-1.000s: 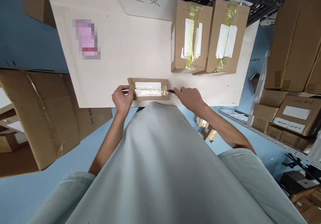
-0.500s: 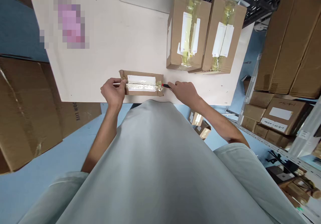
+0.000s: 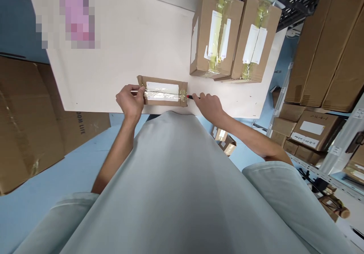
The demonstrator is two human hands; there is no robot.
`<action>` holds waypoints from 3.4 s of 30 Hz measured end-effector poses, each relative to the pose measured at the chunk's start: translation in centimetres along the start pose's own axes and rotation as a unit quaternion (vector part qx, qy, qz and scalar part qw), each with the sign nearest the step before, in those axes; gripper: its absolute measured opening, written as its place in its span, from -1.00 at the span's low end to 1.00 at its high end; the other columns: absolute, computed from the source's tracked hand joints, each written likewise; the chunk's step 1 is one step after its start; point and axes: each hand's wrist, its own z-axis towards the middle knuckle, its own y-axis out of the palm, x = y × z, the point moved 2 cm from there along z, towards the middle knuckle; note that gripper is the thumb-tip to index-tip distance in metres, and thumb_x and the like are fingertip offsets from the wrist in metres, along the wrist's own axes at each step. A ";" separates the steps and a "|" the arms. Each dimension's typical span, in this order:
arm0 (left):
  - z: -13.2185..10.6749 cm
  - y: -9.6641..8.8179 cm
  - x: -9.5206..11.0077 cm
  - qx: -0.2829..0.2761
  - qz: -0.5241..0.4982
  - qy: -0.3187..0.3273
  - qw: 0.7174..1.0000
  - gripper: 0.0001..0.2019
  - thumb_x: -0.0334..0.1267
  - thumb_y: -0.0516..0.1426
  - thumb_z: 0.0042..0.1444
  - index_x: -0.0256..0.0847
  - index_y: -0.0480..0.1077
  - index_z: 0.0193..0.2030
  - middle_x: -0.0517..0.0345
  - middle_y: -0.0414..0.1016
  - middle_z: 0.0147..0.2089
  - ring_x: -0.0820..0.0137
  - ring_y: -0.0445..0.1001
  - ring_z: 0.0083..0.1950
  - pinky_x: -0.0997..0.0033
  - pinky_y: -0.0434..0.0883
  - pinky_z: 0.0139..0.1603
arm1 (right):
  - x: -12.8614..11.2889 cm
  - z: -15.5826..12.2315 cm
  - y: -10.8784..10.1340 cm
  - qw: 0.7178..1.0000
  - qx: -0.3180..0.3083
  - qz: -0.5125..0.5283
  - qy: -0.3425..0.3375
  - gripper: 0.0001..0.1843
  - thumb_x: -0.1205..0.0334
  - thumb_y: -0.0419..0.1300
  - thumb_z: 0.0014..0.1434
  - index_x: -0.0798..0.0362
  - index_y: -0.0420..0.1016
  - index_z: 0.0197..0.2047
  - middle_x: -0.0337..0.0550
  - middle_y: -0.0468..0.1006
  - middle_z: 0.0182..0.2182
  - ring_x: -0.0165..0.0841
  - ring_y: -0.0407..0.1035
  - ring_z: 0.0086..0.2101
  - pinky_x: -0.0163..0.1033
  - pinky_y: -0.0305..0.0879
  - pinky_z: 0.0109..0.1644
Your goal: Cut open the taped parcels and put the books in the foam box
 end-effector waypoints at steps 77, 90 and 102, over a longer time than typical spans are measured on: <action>0.0 -3.8 2.1 -0.311 -0.029 0.340 0.887 -0.01 0.21 0.40 0.29 -0.03 0.18 0.74 -0.19 0.31 0.67 -0.10 0.36 0.61 -0.16 0.45 0.56 | -8.7 0.2 3.7 0.817 0.247 0.505 0.127 -0.31 0.08 -0.09 0.63 0.04 0.18 0.71 0.10 0.59 0.45 -0.09 0.59 0.32 0.06 0.55 0.38; 7.3 -2.1 4.7 -0.358 -0.082 0.215 0.905 -0.58 0.14 0.55 0.06 -0.07 0.76 -0.08 0.06 0.80 -0.07 0.11 0.68 -0.09 0.12 0.59 0.05 | -13.8 -4.0 0.6 0.857 0.178 0.464 0.134 -0.31 0.09 -0.06 0.65 -0.05 0.18 0.74 -0.01 0.67 0.38 -0.07 0.62 0.31 -0.02 0.57 0.34; 7.2 -2.0 4.6 -0.380 -0.116 0.214 0.893 -0.67 -0.06 0.52 0.04 -0.12 0.77 -0.08 0.12 0.79 -0.13 0.11 0.72 -0.07 0.15 0.57 0.13 | -18.3 -2.0 -3.9 0.924 0.064 0.320 0.196 -0.30 0.25 -0.14 0.69 0.03 0.02 0.79 0.16 0.75 0.18 -0.03 0.69 0.08 -0.05 0.59 0.17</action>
